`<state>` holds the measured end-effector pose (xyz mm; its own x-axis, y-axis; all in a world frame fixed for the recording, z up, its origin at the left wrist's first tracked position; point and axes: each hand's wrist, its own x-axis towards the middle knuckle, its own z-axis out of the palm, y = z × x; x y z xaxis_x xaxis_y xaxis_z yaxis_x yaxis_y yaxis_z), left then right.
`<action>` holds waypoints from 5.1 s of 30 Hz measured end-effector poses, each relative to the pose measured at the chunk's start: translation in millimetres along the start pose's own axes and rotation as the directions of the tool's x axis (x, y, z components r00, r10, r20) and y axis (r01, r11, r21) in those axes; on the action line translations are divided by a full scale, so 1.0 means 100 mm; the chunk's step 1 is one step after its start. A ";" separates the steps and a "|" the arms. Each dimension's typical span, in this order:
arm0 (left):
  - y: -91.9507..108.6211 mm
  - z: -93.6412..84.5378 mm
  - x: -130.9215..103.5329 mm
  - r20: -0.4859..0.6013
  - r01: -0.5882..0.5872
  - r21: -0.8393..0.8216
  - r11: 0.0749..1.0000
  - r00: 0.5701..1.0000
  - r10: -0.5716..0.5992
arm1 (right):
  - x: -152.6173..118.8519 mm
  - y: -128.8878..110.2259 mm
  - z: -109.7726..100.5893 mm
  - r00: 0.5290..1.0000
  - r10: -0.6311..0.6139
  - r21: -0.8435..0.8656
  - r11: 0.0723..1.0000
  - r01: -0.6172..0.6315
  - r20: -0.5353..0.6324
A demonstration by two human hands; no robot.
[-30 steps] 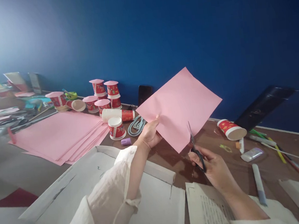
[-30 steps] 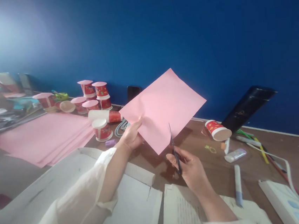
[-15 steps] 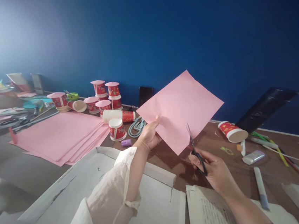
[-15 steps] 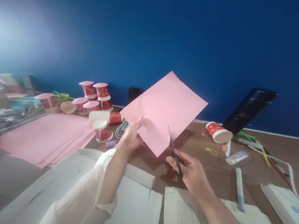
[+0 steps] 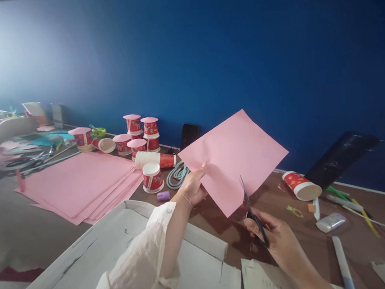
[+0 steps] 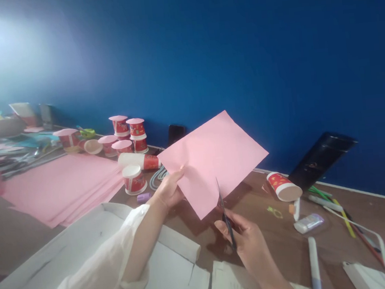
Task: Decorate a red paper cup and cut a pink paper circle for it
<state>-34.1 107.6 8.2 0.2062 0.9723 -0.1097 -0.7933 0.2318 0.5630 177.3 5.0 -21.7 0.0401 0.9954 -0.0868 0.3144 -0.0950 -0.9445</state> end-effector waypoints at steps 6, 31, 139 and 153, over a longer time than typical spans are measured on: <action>0.01 0.02 -0.03 0.030 0.032 0.012 0.999 0.999 -0.032 | -0.01 -0.06 -0.01 0.999 -0.025 -0.030 0.999 0.024 -0.031; 0.07 -0.03 0.00 0.073 0.024 0.064 0.998 0.997 -0.028 | -0.05 -0.10 -0.06 0.999 -0.002 -0.002 1.000 0.002 0.050; -0.26 0.06 -0.17 0.045 0.131 0.424 0.896 0.985 -0.166 | 0.00 -0.13 0.01 1.000 0.014 -0.006 1.000 -0.014 -0.018; -0.17 0.10 -0.23 0.046 0.298 0.356 0.885 0.941 -0.335 | 0.02 -0.08 0.00 0.999 0.032 0.002 0.999 -0.032 0.010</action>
<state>-19.7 81.0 10.0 0.4863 0.8358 -0.2548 -0.4367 0.4851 0.7576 174.9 7.2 -14.7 0.0406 0.9919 -0.1202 0.3110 -0.1269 -0.9419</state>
